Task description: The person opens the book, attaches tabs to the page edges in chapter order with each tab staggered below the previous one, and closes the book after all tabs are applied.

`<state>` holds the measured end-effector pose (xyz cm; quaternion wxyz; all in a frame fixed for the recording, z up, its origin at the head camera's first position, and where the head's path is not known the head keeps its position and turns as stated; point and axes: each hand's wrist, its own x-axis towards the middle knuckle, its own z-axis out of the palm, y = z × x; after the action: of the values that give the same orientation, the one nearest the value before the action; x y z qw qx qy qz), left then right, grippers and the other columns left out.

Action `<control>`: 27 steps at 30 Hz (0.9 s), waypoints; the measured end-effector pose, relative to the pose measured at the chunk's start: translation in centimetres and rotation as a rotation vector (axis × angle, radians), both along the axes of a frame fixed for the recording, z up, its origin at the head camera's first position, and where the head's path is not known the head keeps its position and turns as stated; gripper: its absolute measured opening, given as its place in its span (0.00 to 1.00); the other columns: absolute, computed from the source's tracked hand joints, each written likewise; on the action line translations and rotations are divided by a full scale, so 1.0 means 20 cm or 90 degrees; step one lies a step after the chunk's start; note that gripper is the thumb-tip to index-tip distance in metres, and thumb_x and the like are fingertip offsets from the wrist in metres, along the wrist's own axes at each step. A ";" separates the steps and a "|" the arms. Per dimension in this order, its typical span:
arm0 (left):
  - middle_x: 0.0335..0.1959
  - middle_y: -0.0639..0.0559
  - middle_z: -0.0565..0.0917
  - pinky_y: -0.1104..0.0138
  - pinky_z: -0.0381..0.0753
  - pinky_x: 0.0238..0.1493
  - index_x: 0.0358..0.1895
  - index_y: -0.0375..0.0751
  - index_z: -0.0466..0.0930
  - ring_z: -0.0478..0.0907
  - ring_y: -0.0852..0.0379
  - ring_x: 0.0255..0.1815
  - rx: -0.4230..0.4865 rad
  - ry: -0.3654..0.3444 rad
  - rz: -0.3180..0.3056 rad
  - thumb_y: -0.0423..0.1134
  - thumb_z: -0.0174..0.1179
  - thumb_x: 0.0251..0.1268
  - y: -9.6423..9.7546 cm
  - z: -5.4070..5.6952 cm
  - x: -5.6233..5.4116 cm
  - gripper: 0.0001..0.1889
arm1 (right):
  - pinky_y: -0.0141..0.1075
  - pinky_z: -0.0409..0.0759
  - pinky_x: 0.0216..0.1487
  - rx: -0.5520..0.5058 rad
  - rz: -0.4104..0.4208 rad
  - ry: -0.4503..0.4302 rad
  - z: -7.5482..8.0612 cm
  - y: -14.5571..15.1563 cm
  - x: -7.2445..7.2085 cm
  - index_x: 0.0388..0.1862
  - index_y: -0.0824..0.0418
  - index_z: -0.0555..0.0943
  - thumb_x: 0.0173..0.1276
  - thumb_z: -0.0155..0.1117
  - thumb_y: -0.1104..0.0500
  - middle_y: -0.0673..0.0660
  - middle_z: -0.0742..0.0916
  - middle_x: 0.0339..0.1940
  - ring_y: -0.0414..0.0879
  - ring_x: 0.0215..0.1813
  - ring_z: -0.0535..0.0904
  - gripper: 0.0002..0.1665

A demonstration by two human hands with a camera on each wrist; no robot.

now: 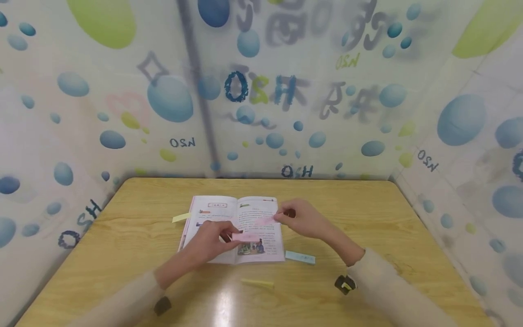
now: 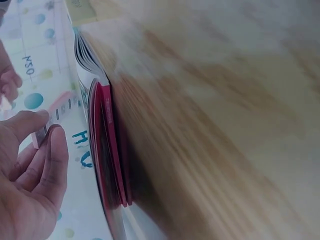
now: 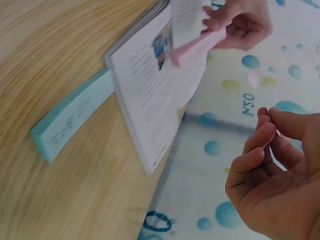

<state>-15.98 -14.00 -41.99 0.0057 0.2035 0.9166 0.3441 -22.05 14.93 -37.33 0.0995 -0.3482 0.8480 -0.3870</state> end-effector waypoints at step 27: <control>0.29 0.64 0.85 0.73 0.81 0.27 0.40 0.43 0.87 0.80 0.71 0.30 0.055 0.025 -0.174 0.35 0.74 0.61 -0.19 0.00 0.12 0.07 | 0.35 0.75 0.30 0.047 -0.087 -0.014 -0.09 0.18 -0.08 0.39 0.61 0.86 0.75 0.64 0.60 0.53 0.81 0.28 0.47 0.31 0.75 0.07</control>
<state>-13.61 -17.82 -42.00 0.0257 0.3329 0.8646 0.3755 -23.74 18.50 -39.08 0.0953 -0.2813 0.8823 -0.3651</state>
